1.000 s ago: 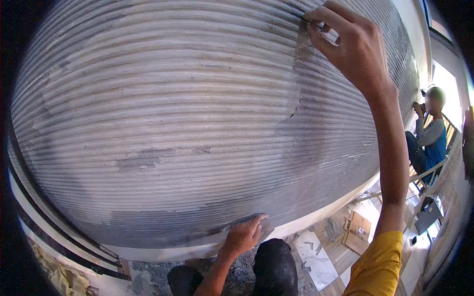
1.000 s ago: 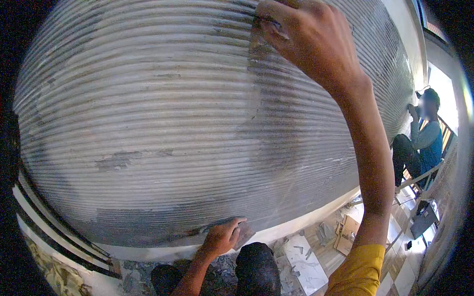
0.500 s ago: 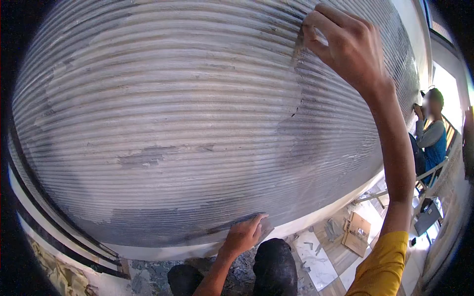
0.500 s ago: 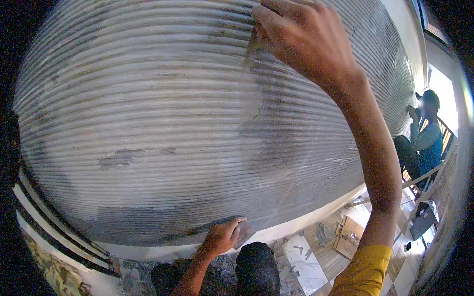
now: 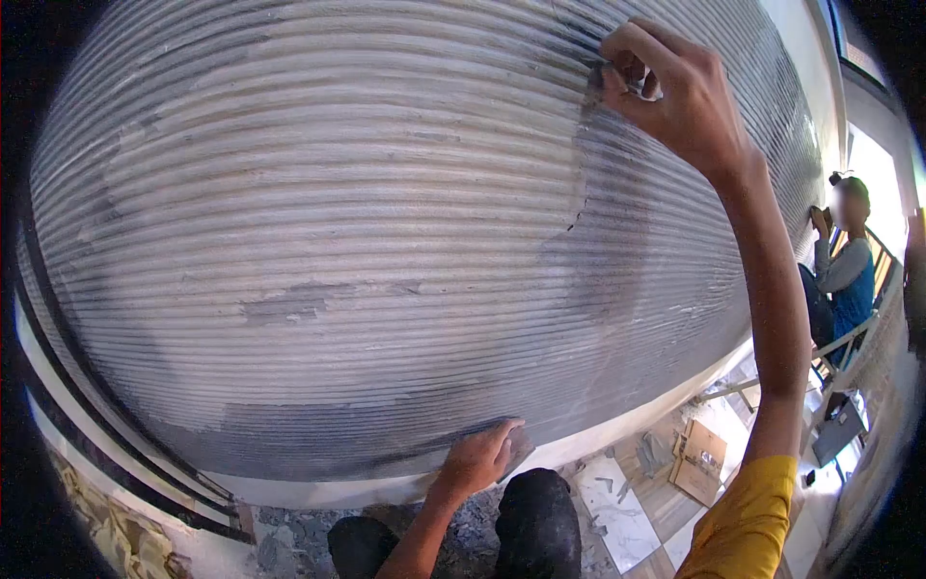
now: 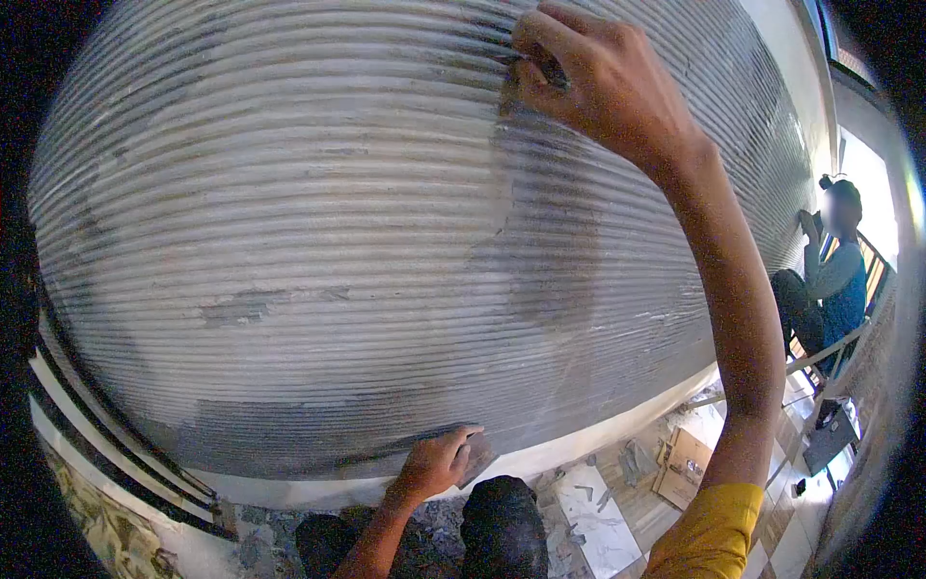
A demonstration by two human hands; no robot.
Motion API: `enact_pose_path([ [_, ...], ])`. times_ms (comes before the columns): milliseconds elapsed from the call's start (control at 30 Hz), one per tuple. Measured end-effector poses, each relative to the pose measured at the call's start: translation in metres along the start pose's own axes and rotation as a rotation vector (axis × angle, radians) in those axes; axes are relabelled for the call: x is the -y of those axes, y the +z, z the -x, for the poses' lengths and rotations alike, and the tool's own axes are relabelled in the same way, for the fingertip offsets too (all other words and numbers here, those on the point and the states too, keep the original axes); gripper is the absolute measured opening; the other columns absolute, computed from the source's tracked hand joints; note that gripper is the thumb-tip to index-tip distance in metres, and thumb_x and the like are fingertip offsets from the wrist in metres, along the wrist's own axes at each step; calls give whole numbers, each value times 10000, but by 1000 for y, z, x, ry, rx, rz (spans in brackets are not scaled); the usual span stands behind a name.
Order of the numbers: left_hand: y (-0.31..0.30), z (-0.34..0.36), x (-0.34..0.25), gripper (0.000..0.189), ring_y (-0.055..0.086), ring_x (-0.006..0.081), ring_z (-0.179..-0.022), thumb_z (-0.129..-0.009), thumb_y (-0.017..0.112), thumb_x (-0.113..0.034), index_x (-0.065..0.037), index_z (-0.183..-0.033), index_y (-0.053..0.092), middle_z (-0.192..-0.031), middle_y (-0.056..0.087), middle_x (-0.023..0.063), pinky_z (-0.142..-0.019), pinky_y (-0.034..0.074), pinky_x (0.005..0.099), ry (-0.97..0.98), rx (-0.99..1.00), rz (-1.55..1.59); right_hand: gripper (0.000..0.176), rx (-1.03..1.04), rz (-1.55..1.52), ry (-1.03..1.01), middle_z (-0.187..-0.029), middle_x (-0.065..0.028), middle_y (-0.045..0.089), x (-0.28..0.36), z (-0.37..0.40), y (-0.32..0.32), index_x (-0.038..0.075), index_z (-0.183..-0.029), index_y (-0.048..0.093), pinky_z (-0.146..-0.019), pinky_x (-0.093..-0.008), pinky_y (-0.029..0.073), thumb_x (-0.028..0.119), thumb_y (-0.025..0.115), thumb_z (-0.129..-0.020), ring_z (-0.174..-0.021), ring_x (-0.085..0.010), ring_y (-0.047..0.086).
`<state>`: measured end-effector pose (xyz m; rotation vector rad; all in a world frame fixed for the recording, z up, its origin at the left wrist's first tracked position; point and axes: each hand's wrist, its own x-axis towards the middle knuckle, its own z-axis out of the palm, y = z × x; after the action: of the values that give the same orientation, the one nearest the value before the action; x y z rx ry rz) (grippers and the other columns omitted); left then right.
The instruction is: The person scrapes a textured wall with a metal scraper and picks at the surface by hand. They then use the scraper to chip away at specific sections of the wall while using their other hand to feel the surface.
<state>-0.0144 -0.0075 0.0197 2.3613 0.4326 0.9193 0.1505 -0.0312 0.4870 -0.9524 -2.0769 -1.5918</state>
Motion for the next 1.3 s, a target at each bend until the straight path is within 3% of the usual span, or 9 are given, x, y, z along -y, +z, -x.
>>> enact_pose_path([
  [100, 0, -1, -1, 346, 691, 367, -847, -945, 531, -126, -105, -1291, 512, -994, 695, 187, -716, 561, 486, -8, 12, -7, 108, -92, 98, -148, -877, -47, 697, 16, -8, -3, 58, -938, 708, -646, -284, 591, 132, 731, -863, -756, -134, 690],
  [167, 1, 0, 1, 349, 692, 363, -845, -946, 530, -128, -106, -1294, 509, -987, 695, 186, -715, 561, 485, -22, 29, -6, 188, -54, 197, -77, -723, -51, 603, 31, -15, -11, 52, -808, 587, -484, -329, 512, 143, 751, -804, -579, -171, 610],
  [267, 5, 0, 4, 353, 693, 356, -835, -946, 530, -127, -107, -1298, 503, -979, 695, 183, -709, 561, 482, 21, -17, 3, 174, 135, 331, -110, -717, -39, 589, 35, -18, -20, 50, -794, 569, -472, -329, 503, 111, 731, -805, -566, -167, 597],
  [367, 5, 0, 3, 357, 694, 348, -830, -945, 531, -122, -106, -1301, 502, -977, 697, 178, -708, 560, 483, 32, -41, 5, 174, 92, 346, -124, -689, -28, 570, 36, -22, -18, 55, -778, 562, -460, -328, 495, 102, 728, -800, -557, -164, 588],
  [600, 3, 0, 3, 364, 697, 340, -770, -941, 542, -112, -101, -1302, 501, -952, 699, 169, -683, 566, 466, 35, -20, -14, 178, 44, 68, 29, -739, -46, 631, 31, -25, -12, 32, -813, 611, -506, -319, 517, 79, 768, -743, -579, -159, 601],
  [667, 4, 0, 4, 362, 696, 341, -754, -940, 544, -111, -101, -1300, 501, -945, 698, 170, -675, 567, 464, 23, -10, -9, 172, 32, -7, 234, -768, -61, 661, 32, -23, -11, 23, -835, 634, -543, -311, 531, 71, 767, -737, -607, -162, 623],
  [767, 6, 0, 7, 367, 674, 402, -835, -922, 586, -127, -140, -1285, 531, -972, 685, 203, -724, 547, 483, 75, -88, 28, 135, -16, -65, 268, -755, -66, 660, 34, -20, -8, 27, -835, 638, -556, -303, 536, 63, 744, -760, -623, -159, 634],
  [1100, 6, 1, 8, 365, 671, 386, -772, -927, 573, -120, -146, -1289, 536, -878, 674, 193, -678, 536, 477, -20, 3, 45, 90, -55, -18, 107, -754, -75, 654, 29, -22, -3, 12, -833, 630, -565, -298, 545, 55, 700, -796, -652, -149, 648],
  [1300, 1, 1, 2, 370, 669, 380, -776, -922, 579, -112, -152, -1287, 537, -885, 673, 183, -679, 538, 466, 0, -28, 57, 55, -206, -167, 477, -738, -77, 665, 42, -26, -4, 2, -807, 628, -541, -273, 539, 33, 673, -814, -631, -120, 642],
])
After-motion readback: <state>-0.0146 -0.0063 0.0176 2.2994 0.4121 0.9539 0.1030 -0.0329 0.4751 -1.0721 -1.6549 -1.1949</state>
